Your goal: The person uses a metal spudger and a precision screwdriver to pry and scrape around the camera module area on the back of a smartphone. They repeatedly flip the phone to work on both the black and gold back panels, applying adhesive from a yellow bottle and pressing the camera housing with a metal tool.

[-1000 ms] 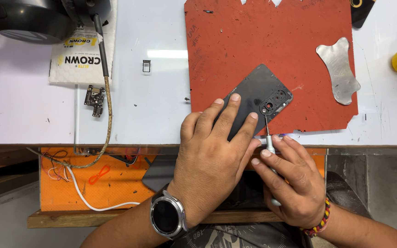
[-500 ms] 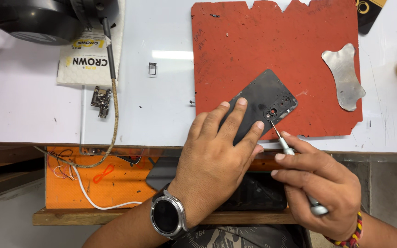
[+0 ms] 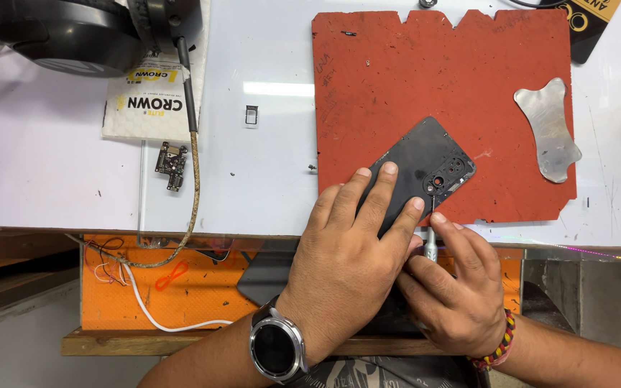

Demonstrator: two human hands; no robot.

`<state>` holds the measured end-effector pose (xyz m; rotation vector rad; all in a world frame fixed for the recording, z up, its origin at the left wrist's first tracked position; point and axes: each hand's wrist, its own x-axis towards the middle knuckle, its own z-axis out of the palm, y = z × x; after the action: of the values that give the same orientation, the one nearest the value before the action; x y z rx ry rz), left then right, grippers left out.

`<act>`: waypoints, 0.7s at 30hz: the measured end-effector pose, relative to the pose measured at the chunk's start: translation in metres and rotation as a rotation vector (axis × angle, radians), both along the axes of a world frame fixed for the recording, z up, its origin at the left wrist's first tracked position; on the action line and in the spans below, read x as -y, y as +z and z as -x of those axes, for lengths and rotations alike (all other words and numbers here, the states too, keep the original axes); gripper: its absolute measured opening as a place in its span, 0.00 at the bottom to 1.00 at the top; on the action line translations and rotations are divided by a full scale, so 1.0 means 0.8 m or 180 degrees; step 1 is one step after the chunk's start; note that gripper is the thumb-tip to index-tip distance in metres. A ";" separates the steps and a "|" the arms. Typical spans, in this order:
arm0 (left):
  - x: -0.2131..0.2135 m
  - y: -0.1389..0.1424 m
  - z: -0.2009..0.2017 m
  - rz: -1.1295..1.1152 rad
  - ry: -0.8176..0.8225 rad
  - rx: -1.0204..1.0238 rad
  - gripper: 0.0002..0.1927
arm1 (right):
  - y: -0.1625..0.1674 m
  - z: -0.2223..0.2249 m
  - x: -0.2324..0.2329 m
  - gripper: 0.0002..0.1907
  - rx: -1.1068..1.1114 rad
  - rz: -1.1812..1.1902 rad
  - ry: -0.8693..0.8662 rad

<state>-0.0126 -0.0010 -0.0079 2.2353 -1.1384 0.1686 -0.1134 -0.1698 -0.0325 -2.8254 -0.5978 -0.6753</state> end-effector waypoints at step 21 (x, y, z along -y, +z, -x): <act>-0.003 0.001 -0.001 -0.0026 -0.0058 -0.0019 0.19 | -0.003 -0.001 0.003 0.09 0.0011 -0.0338 0.0090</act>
<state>-0.0120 0.0011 -0.0072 2.2305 -1.1578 0.1501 -0.1127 -0.1723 -0.0346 -2.7136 -0.5836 -0.6857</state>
